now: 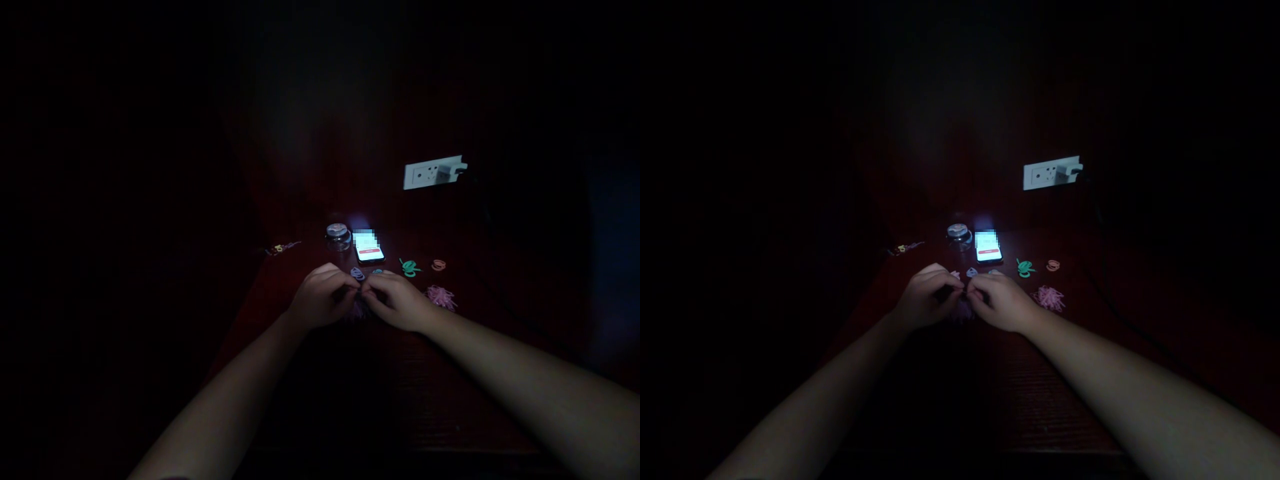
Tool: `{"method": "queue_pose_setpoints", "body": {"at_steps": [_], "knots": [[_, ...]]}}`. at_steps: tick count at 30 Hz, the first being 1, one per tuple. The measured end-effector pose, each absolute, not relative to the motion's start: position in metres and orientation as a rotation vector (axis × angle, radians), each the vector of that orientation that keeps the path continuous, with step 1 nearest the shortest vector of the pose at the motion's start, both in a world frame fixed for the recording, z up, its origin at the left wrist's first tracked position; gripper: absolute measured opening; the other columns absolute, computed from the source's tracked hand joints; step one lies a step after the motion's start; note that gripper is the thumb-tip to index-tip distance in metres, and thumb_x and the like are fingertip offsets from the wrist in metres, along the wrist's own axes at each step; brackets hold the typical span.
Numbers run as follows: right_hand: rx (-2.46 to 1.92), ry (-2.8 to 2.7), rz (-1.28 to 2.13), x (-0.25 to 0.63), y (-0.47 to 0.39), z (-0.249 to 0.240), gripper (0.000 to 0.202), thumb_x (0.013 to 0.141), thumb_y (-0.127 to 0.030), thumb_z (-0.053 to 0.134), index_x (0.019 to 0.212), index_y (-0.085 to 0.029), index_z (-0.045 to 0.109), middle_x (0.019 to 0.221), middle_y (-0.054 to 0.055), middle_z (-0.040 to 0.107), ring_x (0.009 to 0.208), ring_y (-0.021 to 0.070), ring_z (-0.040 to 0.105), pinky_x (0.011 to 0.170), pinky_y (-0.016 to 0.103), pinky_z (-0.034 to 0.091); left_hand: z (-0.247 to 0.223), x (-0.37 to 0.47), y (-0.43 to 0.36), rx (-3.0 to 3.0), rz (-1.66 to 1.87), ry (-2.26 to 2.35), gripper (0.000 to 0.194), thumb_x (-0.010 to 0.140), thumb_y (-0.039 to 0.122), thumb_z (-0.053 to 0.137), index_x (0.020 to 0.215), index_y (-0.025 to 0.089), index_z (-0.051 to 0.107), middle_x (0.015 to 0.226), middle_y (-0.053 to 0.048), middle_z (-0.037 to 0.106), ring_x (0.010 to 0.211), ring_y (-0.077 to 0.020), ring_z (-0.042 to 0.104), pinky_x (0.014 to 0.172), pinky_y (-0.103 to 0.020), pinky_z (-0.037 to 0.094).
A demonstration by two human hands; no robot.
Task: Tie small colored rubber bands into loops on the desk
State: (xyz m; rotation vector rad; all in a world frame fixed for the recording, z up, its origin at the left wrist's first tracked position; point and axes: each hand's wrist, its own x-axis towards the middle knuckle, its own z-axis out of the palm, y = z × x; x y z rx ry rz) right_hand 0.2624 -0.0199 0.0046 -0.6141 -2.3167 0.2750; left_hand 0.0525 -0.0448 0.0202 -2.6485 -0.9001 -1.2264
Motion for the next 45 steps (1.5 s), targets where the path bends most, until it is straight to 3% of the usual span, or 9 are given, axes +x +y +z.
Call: {"method": "queue_pose_setpoints", "body": {"at_steps": [11, 16, 19, 24, 45], "knots": [[-0.573, -2.335, 0.273, 0.262, -0.019, 0.007, 0.012, 0.087, -0.016, 0.052, 0.076, -0.018, 0.057, 0.064, -0.002, 0.054, 0.062, 0.0135, 0.049, 0.067, 0.029, 0.036, 0.022, 0.051, -0.044, -2.677, -1.222, -0.893, 0.010, 0.088, 0.023, 0.057, 0.092, 0.020, 0.065, 0.084, -0.004, 0.069, 0.079, -0.0172, 0.060, 0.075, -0.033, 0.049], [-0.587, -2.333, 0.275, 0.263, -0.022, 0.008, 0.001, 0.086, -0.018, 0.057, 0.085, -0.018, 0.057, 0.073, 0.000, 0.058, 0.068, 0.0144, 0.052, 0.069, 0.029, 0.037, 0.020, 0.050, -0.044, -2.665, -1.261, -0.878, 0.009, 0.087, 0.021, 0.057, 0.092, 0.020, 0.064, 0.082, -0.003, 0.068, 0.078, -0.0167, 0.060, 0.073, -0.032, 0.048], [-0.563, -2.341, 0.259, 0.262, -0.023, 0.008, 0.004, 0.084, -0.020, 0.061, 0.087, -0.019, 0.057, 0.077, 0.000, 0.059, 0.072, 0.0149, 0.054, 0.071, 0.029, 0.038, 0.020, 0.051, -0.044, -2.667, -1.266, -0.868, 0.008, 0.087, 0.021, 0.058, 0.092, 0.020, 0.064, 0.082, -0.003, 0.068, 0.076, -0.0159, 0.059, 0.072, -0.031, 0.048], [-0.563, -2.350, 0.242, 0.261, -0.022, 0.007, 0.008, 0.089, -0.015, 0.053, 0.084, -0.019, 0.057, 0.074, 0.000, 0.060, 0.070, 0.0148, 0.054, 0.072, 0.030, 0.039, 0.020, 0.051, -0.043, -2.678, -1.250, -0.872, 0.008, 0.087, 0.019, 0.058, 0.092, 0.020, 0.063, 0.083, -0.003, 0.068, 0.078, -0.0163, 0.059, 0.073, -0.031, 0.048], [-0.649, -2.320, 0.206, 0.261, -0.020, 0.006, 0.012, 0.086, -0.011, 0.051, 0.083, -0.019, 0.059, 0.075, 0.001, 0.061, 0.067, 0.0149, 0.052, 0.068, 0.028, 0.036, 0.019, 0.042, -0.039, -2.735, -1.176, -0.959, 0.013, 0.084, 0.019, 0.060, 0.096, 0.020, 0.063, 0.089, -0.004, 0.070, 0.079, -0.0162, 0.063, 0.074, -0.031, 0.051]]}}
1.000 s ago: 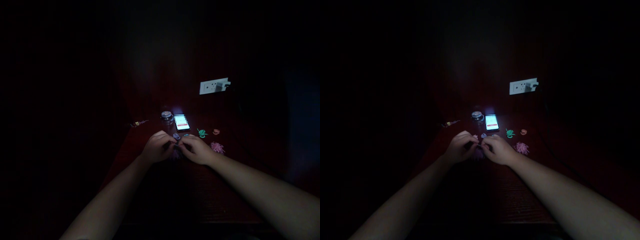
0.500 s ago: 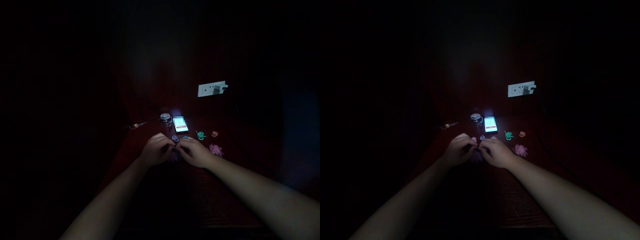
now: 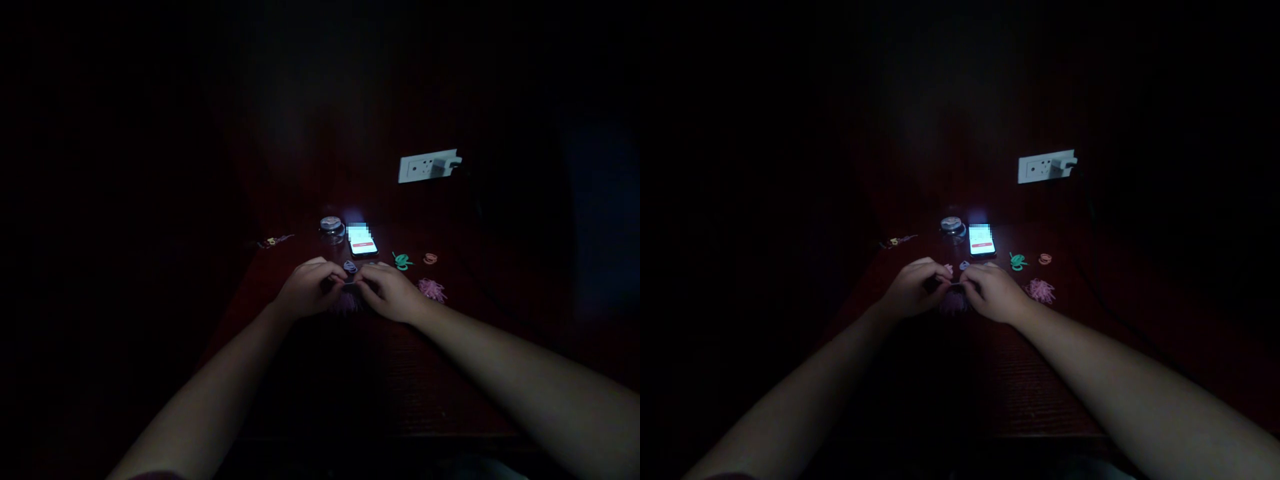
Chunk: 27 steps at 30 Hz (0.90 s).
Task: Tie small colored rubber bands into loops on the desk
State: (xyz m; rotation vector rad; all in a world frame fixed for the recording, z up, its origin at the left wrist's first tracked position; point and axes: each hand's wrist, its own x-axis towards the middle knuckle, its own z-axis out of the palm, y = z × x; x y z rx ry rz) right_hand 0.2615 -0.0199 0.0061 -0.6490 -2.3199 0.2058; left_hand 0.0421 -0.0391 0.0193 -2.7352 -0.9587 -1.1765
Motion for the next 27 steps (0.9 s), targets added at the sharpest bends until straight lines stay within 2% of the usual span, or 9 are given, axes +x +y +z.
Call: {"method": "queue_pose_setpoints", "body": {"at_steps": [12, 27], "knots": [[-0.641, -2.263, 0.204, 0.263, -0.018, 0.006, 0.011, 0.085, -0.014, 0.052, 0.078, -0.019, 0.058, 0.070, 0.001, 0.059, 0.065, 0.0152, 0.050, 0.068, 0.029, 0.037, 0.025, 0.032, -0.035, -2.875, -0.871, -0.984, 0.015, 0.089, 0.015, 0.055, 0.093, 0.021, 0.068, 0.090, -0.002, 0.070, 0.087, -0.0167, 0.060, 0.083, -0.032, 0.046], [-0.643, -2.267, 0.207, 0.263, -0.018, 0.006, 0.012, 0.085, -0.014, 0.051, 0.077, -0.019, 0.059, 0.068, 0.000, 0.058, 0.064, 0.0145, 0.049, 0.066, 0.028, 0.037, 0.030, 0.033, -0.037, -2.982, -0.656, -0.989, 0.017, 0.093, 0.020, 0.055, 0.104, 0.024, 0.068, 0.103, -0.001, 0.072, 0.098, -0.0163, 0.064, 0.092, -0.033, 0.048]]}}
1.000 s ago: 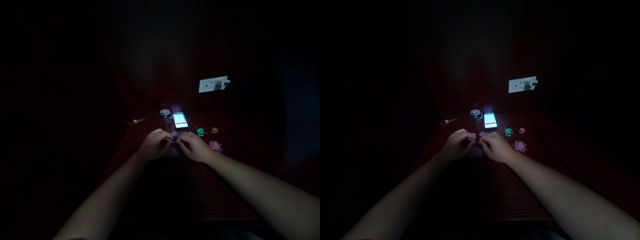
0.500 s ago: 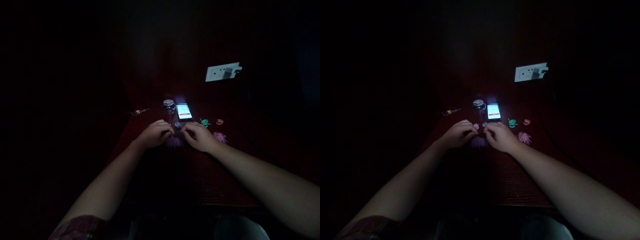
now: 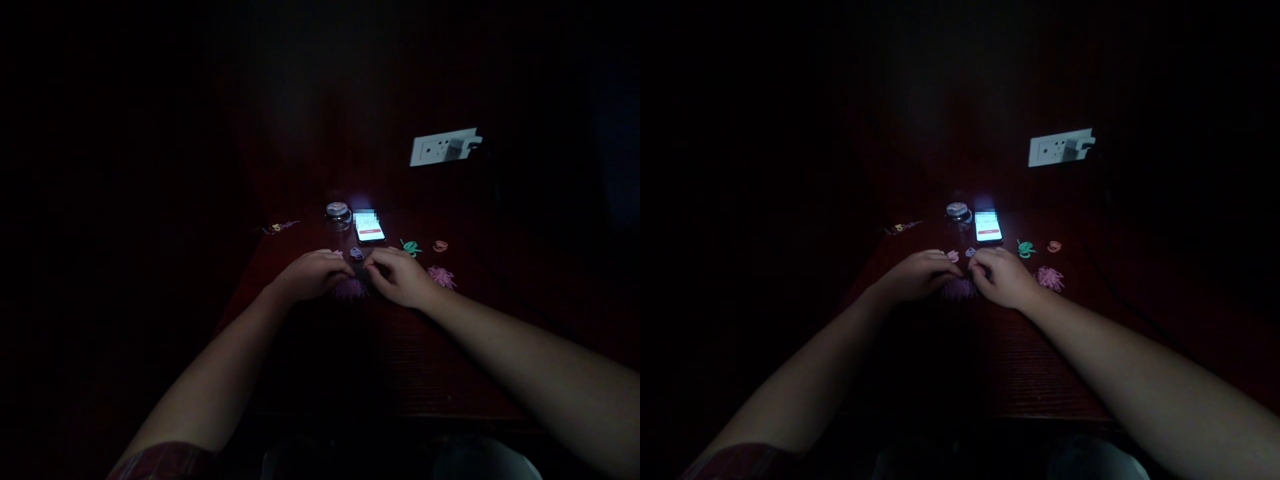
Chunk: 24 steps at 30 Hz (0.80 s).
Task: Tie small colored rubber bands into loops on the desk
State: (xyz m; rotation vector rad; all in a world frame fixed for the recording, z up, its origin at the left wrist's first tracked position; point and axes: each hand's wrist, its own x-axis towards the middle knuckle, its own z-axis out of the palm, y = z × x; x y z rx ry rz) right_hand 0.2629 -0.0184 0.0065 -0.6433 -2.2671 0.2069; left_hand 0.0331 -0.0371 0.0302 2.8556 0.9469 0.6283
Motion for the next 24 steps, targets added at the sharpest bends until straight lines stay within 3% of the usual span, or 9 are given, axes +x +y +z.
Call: {"method": "queue_pose_setpoints", "body": {"at_steps": [8, 12, 14, 19, 24], "knots": [[-0.612, -2.267, 0.210, 0.263, -0.020, 0.008, 0.012, 0.086, -0.014, 0.050, 0.077, -0.019, 0.057, 0.069, 0.000, 0.059, 0.064, 0.0152, 0.050, 0.067, 0.029, 0.038, 0.031, 0.029, -0.036, 2.815, 0.684, 1.085, 0.021, 0.089, 0.022, 0.059, 0.109, 0.024, 0.066, 0.103, -0.002, 0.071, 0.096, -0.0174, 0.063, 0.089, -0.032, 0.048], [-0.618, -2.275, 0.209, 0.264, -0.020, 0.006, 0.012, 0.087, -0.015, 0.050, 0.078, -0.020, 0.056, 0.070, 0.001, 0.059, 0.066, 0.0160, 0.052, 0.067, 0.030, 0.039, 0.015, 0.002, -0.016, 2.638, 0.877, 1.589, 0.022, 0.090, 0.026, 0.055, 0.109, 0.023, 0.066, 0.113, -0.004, 0.069, 0.107, -0.0205, 0.060, 0.100, -0.037, 0.045], [-0.612, -2.268, 0.210, 0.264, -0.019, 0.006, 0.012, 0.088, -0.014, 0.049, 0.080, -0.020, 0.057, 0.071, 0.001, 0.059, 0.066, 0.0162, 0.052, 0.067, 0.031, 0.039, 0.002, -0.021, -0.002, 2.352, 0.888, 1.962, 0.026, 0.089, 0.028, 0.056, 0.114, 0.024, 0.065, 0.127, -0.002, 0.063, 0.121, -0.0190, 0.054, 0.109, -0.033, 0.039], [-0.570, -2.257, 0.200, 0.263, -0.021, 0.006, 0.013, 0.087, -0.013, 0.048, 0.081, -0.021, 0.056, 0.071, 0.001, 0.060, 0.066, 0.0161, 0.052, 0.065, 0.030, 0.039, -0.026, -0.073, 0.032, 1.943, 0.806, 2.385, 0.041, 0.086, 0.036, 0.059, 0.119, 0.012, 0.064, 0.139, -0.017, 0.053, 0.130, -0.0313, 0.049, 0.110, -0.043, 0.037], [-0.555, -2.264, 0.209, 0.261, -0.021, 0.005, 0.014, 0.083, -0.009, 0.049, 0.081, -0.020, 0.056, 0.071, 0.001, 0.060, 0.065, 0.0155, 0.052, 0.064, 0.030, 0.038, -0.032, -0.087, 0.060, 1.795, 0.670, 2.504, 0.053, 0.085, 0.052, 0.055, 0.129, 0.022, 0.060, 0.151, -0.009, 0.043, 0.138, -0.0348, 0.039, 0.110, -0.049, 0.037]]}}
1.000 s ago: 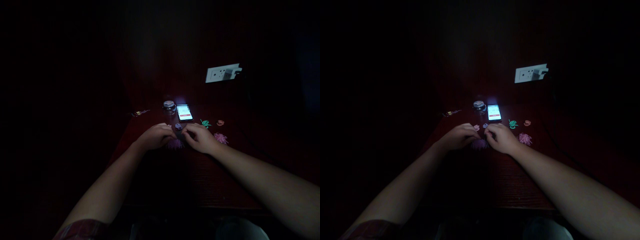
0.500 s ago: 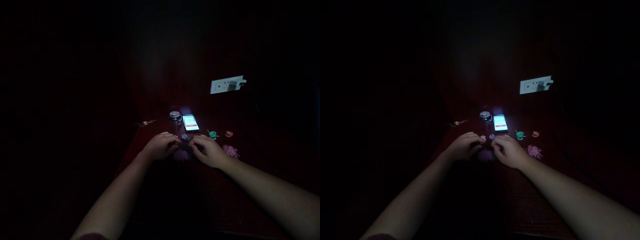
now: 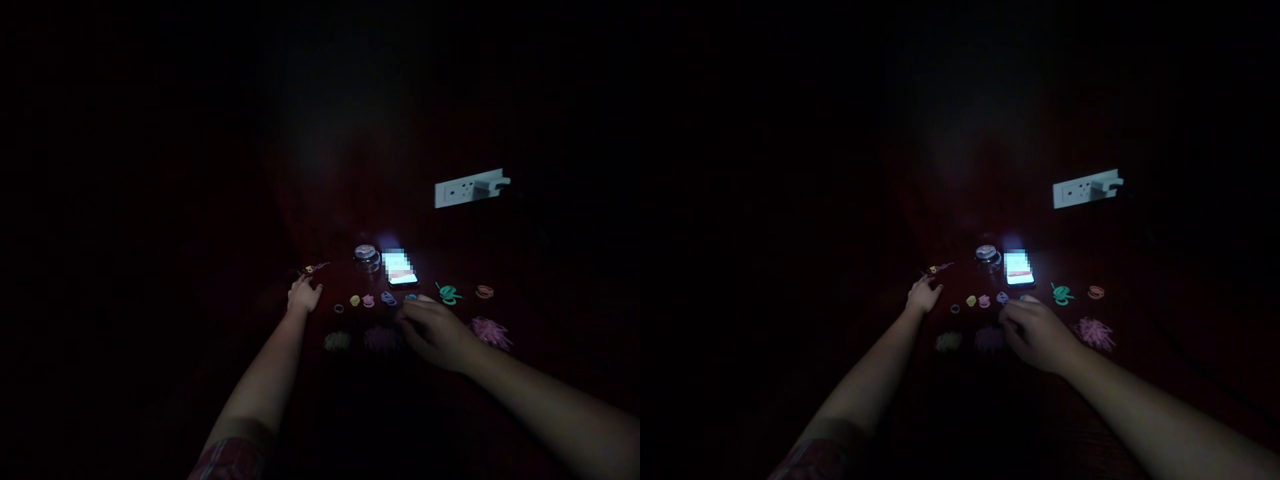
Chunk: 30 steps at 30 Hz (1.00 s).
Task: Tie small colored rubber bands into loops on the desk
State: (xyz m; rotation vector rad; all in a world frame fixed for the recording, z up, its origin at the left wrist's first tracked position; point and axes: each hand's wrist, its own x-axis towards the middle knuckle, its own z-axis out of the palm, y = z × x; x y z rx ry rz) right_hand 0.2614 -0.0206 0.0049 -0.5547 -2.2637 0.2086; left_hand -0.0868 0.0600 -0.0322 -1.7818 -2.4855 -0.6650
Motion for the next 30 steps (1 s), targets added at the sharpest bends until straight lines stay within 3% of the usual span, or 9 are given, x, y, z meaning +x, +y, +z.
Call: {"method": "queue_pose_setpoints", "body": {"at_steps": [7, 15, 20, 30], "knots": [[-0.572, -2.279, 0.213, 0.260, -0.022, 0.002, 0.017, 0.079, -0.006, 0.048, 0.081, -0.020, 0.057, 0.074, 0.002, 0.062, 0.068, 0.0166, 0.053, 0.066, 0.032, 0.037, -0.034, -0.088, 0.075, -1.761, -0.598, -2.500, 0.059, 0.086, 0.052, 0.050, 0.135, 0.019, 0.055, 0.144, -0.011, 0.050, 0.134, -0.0323, 0.044, 0.111, -0.044, 0.036], [-0.552, -2.277, 0.257, 0.259, -0.024, 0.003, 0.014, 0.082, -0.010, 0.048, 0.080, -0.020, 0.057, 0.074, 0.002, 0.064, 0.068, 0.0166, 0.054, 0.069, 0.033, 0.036, -0.032, -0.085, 0.078, -1.703, -0.555, -2.514, 0.059, 0.086, 0.051, 0.049, 0.135, 0.017, 0.055, 0.149, -0.011, 0.044, 0.135, -0.0323, 0.041, 0.112, -0.042, 0.034], [-0.567, -2.286, 0.250, 0.260, -0.024, 0.001, 0.013, 0.083, -0.010, 0.048, 0.081, -0.020, 0.056, 0.076, 0.002, 0.064, 0.068, 0.0163, 0.053, 0.071, 0.033, 0.036, -0.032, -0.086, 0.079, -1.695, -0.572, -2.534, 0.061, 0.086, 0.051, 0.049, 0.136, 0.017, 0.053, 0.145, -0.013, 0.049, 0.134, -0.0322, 0.042, 0.112, -0.042, 0.034], [-0.590, -2.301, 0.195, 0.258, -0.026, 0.003, 0.013, 0.080, -0.008, 0.049, 0.078, -0.020, 0.056, 0.075, 0.002, 0.064, 0.065, 0.0153, 0.050, 0.069, 0.031, 0.037, -0.029, -0.089, 0.073, -1.708, -0.952, -2.516, 0.048, 0.081, 0.037, 0.064, 0.124, 0.015, 0.062, 0.136, -0.016, 0.057, 0.131, -0.0292, 0.049, 0.111, -0.039, 0.036]]}}
